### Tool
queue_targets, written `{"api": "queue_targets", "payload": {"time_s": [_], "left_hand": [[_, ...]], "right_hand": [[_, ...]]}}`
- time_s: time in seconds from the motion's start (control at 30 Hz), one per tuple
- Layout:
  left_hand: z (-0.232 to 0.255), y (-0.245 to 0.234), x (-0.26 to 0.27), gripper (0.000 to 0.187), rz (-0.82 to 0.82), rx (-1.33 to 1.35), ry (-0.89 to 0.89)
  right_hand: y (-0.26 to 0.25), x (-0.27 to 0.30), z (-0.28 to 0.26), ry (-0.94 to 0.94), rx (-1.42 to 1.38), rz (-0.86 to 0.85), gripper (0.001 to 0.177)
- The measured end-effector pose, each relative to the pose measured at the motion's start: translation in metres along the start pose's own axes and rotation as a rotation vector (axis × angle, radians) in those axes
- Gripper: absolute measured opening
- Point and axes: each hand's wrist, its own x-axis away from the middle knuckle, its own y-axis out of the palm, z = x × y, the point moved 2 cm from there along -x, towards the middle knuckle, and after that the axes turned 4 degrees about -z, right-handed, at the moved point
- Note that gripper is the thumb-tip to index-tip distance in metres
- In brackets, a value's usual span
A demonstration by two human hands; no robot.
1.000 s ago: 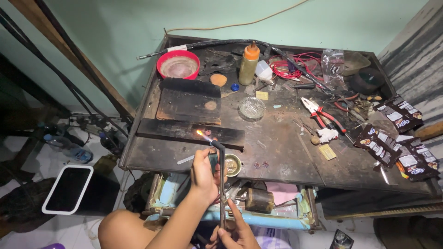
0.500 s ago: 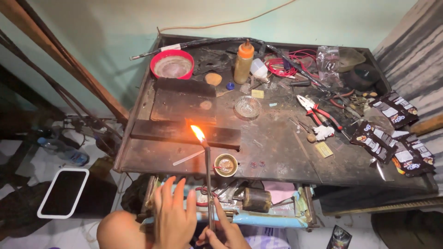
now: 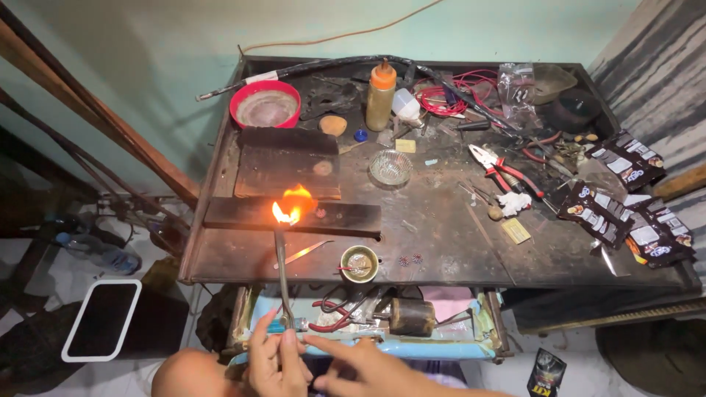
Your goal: Inspecting a small jewelry component and applying heat using a torch on a soldering block.
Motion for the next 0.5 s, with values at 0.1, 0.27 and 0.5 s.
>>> {"api": "queue_targets", "payload": {"time_s": [0.1,0.27,0.5], "left_hand": [[-0.016,0.004,0.008,0.031,0.004,0.116,-0.092],[-0.005,0.010,0.013,0.027,-0.025,-0.020,0.010],[-0.004,0.005,-0.008,0.021,-0.028,-0.047,0.046]], "right_hand": [[-0.020,-0.007,0.008,-0.135,0.136,0.059,0.038],[-0.049,-0.029,0.001,-0.062,0.301,-0.174,0.026],[-0.048,-0.040,0.029,-0.120,0.168,-0.246,0.022]]}}
